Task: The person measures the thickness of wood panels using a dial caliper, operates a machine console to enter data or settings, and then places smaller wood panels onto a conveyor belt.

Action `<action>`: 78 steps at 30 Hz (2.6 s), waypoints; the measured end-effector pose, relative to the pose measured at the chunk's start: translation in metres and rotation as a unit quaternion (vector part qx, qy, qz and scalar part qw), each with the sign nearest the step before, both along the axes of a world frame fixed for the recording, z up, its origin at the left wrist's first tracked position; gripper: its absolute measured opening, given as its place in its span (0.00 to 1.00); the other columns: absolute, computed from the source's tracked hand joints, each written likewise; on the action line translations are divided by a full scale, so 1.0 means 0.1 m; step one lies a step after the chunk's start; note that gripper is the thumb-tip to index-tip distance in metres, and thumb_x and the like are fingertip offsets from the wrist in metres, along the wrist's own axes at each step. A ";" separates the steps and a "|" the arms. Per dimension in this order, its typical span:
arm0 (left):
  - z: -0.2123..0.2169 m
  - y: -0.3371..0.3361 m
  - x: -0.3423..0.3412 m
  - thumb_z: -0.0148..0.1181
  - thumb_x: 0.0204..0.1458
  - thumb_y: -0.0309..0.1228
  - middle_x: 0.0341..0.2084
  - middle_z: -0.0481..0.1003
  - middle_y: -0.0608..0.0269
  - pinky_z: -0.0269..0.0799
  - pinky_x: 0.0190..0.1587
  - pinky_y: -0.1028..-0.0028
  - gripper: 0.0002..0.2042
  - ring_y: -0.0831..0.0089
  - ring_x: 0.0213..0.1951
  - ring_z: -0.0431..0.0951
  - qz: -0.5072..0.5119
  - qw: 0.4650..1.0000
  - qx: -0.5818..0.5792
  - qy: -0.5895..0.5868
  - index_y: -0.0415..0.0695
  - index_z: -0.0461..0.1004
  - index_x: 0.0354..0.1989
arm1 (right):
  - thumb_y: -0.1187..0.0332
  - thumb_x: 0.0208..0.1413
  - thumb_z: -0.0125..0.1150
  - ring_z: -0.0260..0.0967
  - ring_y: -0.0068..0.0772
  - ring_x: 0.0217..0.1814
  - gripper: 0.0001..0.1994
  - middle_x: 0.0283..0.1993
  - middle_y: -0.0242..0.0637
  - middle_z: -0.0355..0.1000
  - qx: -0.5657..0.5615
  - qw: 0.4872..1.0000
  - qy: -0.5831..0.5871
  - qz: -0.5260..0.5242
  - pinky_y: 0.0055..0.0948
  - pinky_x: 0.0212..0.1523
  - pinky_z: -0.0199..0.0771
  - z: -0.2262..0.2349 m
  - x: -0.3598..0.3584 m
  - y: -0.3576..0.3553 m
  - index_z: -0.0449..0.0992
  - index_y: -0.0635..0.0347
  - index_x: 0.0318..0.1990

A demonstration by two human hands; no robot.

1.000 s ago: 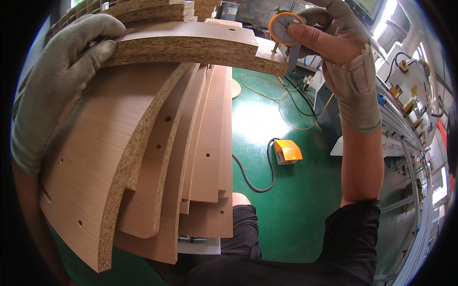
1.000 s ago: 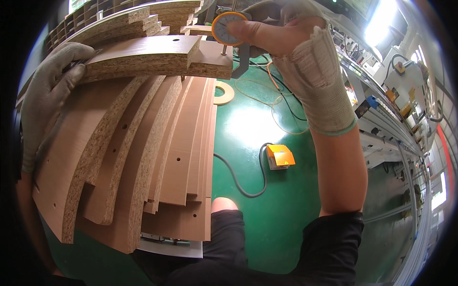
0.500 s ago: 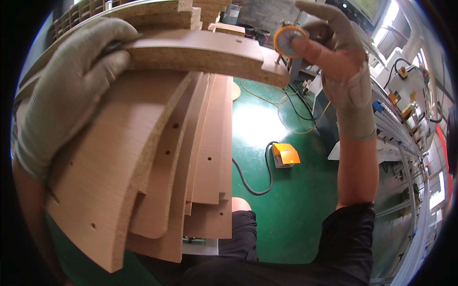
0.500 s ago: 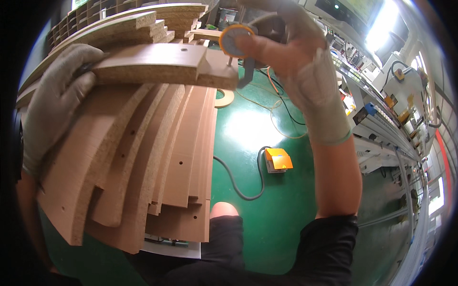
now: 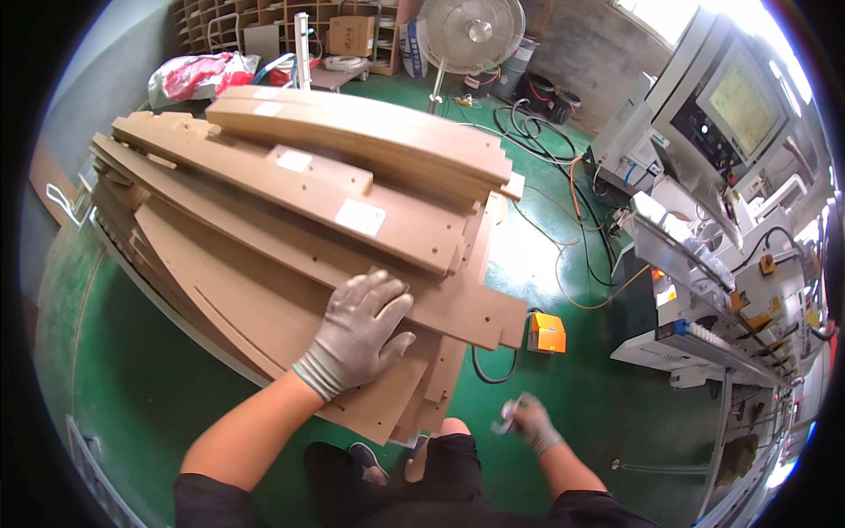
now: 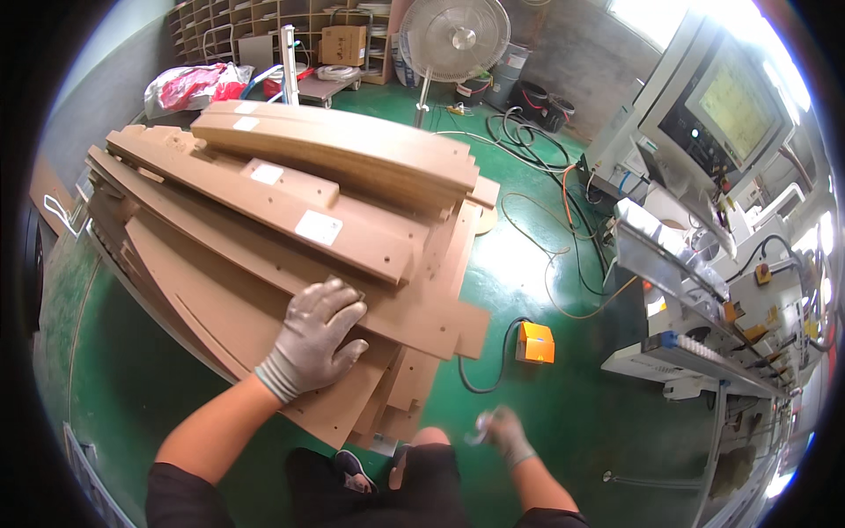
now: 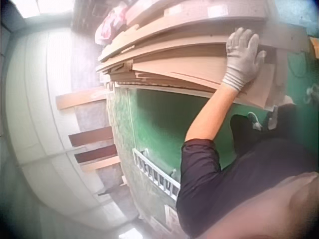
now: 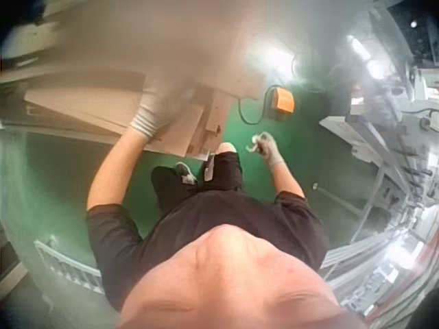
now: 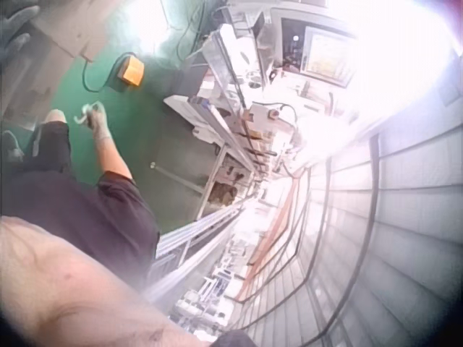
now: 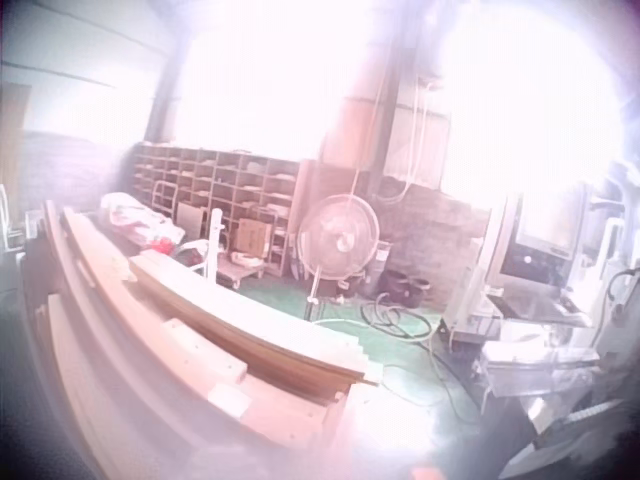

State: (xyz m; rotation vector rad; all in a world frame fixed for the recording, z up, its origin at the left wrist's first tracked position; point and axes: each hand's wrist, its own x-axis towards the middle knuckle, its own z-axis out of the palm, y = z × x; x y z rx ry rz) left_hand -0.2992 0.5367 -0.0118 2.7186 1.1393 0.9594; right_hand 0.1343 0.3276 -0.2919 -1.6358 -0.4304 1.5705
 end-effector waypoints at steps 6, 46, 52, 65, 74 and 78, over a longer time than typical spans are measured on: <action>0.14 -0.04 0.13 0.69 0.45 0.40 0.57 0.71 0.53 0.59 0.66 0.52 0.27 0.50 0.62 0.67 0.015 0.999 -0.027 0.040 0.45 0.72 0.55 | 0.72 0.58 0.66 0.77 0.39 0.49 0.38 0.49 0.47 0.76 -0.121 0.990 -0.061 0.050 0.33 0.53 0.77 1.83 -0.68 -0.98 0.53 0.69 0.73; -1.05 1.64 6.68 0.49 0.65 0.39 0.45 0.78 0.49 0.77 0.52 0.59 0.18 0.51 0.47 0.79 0.181 0.973 -0.091 0.107 0.39 0.75 0.53 | 0.71 0.50 0.74 0.77 0.32 0.30 0.10 0.34 0.36 0.80 0.270 0.569 -0.485 -0.607 0.35 0.25 0.80 6.61 10.82 0.17 0.79 0.57 0.39; -1.10 1.54 6.66 0.50 0.65 0.36 0.42 0.78 0.47 0.77 0.51 0.58 0.16 0.52 0.47 0.79 0.223 0.969 -0.033 0.099 0.37 0.74 0.52 | 0.55 0.47 0.77 0.79 0.33 0.33 0.15 0.33 0.42 0.82 0.039 0.510 -0.718 -0.472 0.34 0.37 0.78 6.50 11.21 0.23 0.83 0.57 0.32; -0.88 1.77 6.60 0.38 0.68 0.42 0.31 0.74 0.39 0.69 0.44 0.53 0.22 0.43 0.38 0.75 0.304 0.908 -0.270 -0.104 0.34 0.68 0.35 | 0.77 0.60 0.60 0.77 0.41 0.38 0.10 0.41 0.44 0.78 0.491 0.598 -0.634 0.008 0.32 0.45 0.76 5.87 7.86 1.71 0.78 0.68 0.48; -0.29 1.57 7.03 0.39 0.66 0.41 0.35 0.77 0.35 0.68 0.42 0.43 0.17 0.34 0.40 0.77 0.396 0.864 -0.306 -0.050 0.40 0.69 0.39 | 0.69 0.66 0.53 0.72 0.56 0.61 0.18 0.60 0.52 0.74 0.307 0.653 -0.687 -0.089 0.43 0.61 0.72 4.21 8.94 3.14 0.72 0.60 0.62; -0.16 1.55 7.06 0.40 0.66 0.41 0.32 0.78 0.38 0.70 0.41 0.42 0.16 0.37 0.38 0.78 0.413 0.865 -0.281 -0.051 0.41 0.69 0.37 | 0.69 0.63 0.56 0.66 0.64 0.66 0.21 0.65 0.61 0.67 0.293 0.582 -0.758 -0.029 0.47 0.65 0.68 4.24 8.74 3.15 0.71 0.61 0.63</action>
